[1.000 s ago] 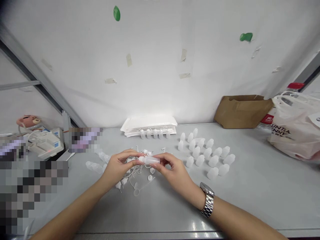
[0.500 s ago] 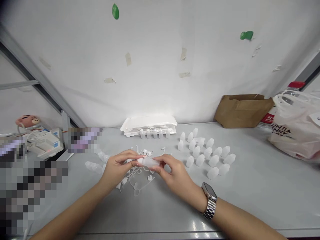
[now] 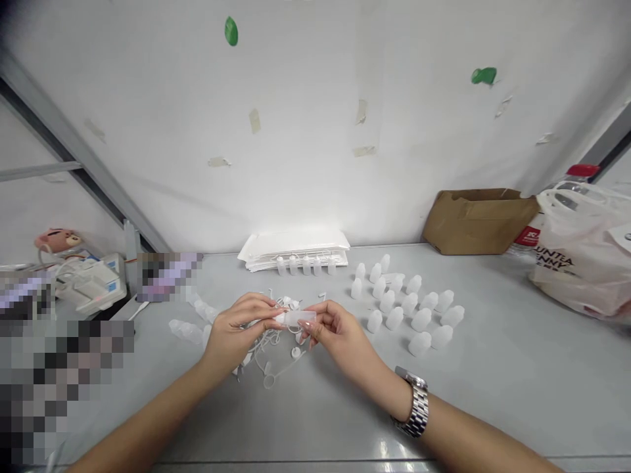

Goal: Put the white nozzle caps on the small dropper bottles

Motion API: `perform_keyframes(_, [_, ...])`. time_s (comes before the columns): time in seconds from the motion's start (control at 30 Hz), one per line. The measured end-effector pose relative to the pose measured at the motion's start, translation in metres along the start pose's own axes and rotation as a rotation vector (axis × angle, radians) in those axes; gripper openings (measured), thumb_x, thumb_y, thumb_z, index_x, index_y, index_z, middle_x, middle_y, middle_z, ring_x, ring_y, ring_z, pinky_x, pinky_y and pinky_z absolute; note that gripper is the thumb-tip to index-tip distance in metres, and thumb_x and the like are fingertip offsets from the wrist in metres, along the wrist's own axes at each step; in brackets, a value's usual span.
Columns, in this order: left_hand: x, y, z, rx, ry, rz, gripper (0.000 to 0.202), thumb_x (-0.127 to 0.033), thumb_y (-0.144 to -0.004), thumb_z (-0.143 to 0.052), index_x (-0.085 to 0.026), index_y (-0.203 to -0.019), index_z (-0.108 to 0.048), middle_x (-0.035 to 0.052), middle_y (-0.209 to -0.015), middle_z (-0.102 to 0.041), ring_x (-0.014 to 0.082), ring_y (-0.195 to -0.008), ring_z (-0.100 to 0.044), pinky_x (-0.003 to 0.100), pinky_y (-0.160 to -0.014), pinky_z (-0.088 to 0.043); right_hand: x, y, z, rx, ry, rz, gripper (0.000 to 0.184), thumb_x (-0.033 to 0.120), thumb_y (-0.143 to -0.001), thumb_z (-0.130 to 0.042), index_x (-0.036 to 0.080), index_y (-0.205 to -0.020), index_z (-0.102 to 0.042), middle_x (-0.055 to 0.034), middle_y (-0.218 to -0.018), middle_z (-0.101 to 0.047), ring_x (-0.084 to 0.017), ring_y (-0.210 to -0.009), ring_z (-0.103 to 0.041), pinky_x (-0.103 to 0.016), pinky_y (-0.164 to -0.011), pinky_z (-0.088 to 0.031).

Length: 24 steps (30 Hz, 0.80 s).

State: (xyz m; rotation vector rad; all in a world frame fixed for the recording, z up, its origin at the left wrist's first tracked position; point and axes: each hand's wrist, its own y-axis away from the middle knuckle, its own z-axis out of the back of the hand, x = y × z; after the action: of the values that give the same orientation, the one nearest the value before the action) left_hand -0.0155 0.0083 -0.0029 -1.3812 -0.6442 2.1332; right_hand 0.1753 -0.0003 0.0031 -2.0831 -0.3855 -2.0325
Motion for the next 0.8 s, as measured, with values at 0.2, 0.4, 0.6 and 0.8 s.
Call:
perform_keyframes(0.2, [-0.005,0.002,-0.002,0.021,0.059,-0.063,0.025,-0.007,-0.071,-0.064,-0.028,-0.083,-0.073,0.0006,-0.067,-0.07,0.0172,-0.075,-0.059,0.031,-0.068,-0.05,-0.006,-0.004,0.004,0.109,0.048,-0.103,0.045,0.058,-0.081,-0.043,0.017,-0.067,-0.051,0.0013,-0.048,-0.056,-0.009,-0.041,-0.045,-0.024,-0.047,-0.036])
perform_keyframes(0.4, [-0.007,0.006,-0.006,-0.07,-0.014,-0.03,0.024,-0.008,-0.072,-0.064,-0.028,-0.081,-0.073,0.0002,-0.067,-0.07,0.0174,-0.077,-0.059,0.031,-0.07,-0.048,-0.011,-0.006,0.005,0.057,0.045,-0.062,0.037,0.05,-0.08,-0.052,0.015,-0.07,-0.059,-0.0004,-0.062,-0.058,-0.009,-0.053,-0.048,-0.024,-0.057,-0.039])
perform_keyframes(0.6, [-0.006,0.005,-0.005,-0.055,0.038,0.073,0.023,-0.007,-0.069,-0.065,-0.027,-0.076,-0.074,0.0004,-0.067,-0.071,0.0173,-0.076,-0.059,0.031,-0.07,-0.05,0.001,-0.002,0.005,-0.038,0.123,0.062,0.03,0.044,-0.071,-0.063,0.019,-0.086,-0.062,0.0017,-0.064,-0.055,-0.012,-0.061,-0.05,-0.026,-0.061,-0.041])
perform_keyframes(0.8, [-0.007,0.006,-0.005,-0.053,0.036,-0.057,0.028,-0.005,-0.073,-0.06,-0.029,-0.081,-0.073,-0.0002,-0.064,-0.07,0.0174,-0.075,-0.058,0.031,-0.067,-0.05,0.004,-0.001,0.005,0.015,0.187,-0.01,0.044,0.054,-0.081,-0.047,0.017,-0.057,-0.054,0.002,-0.05,-0.05,-0.009,-0.047,-0.043,-0.025,-0.052,-0.037])
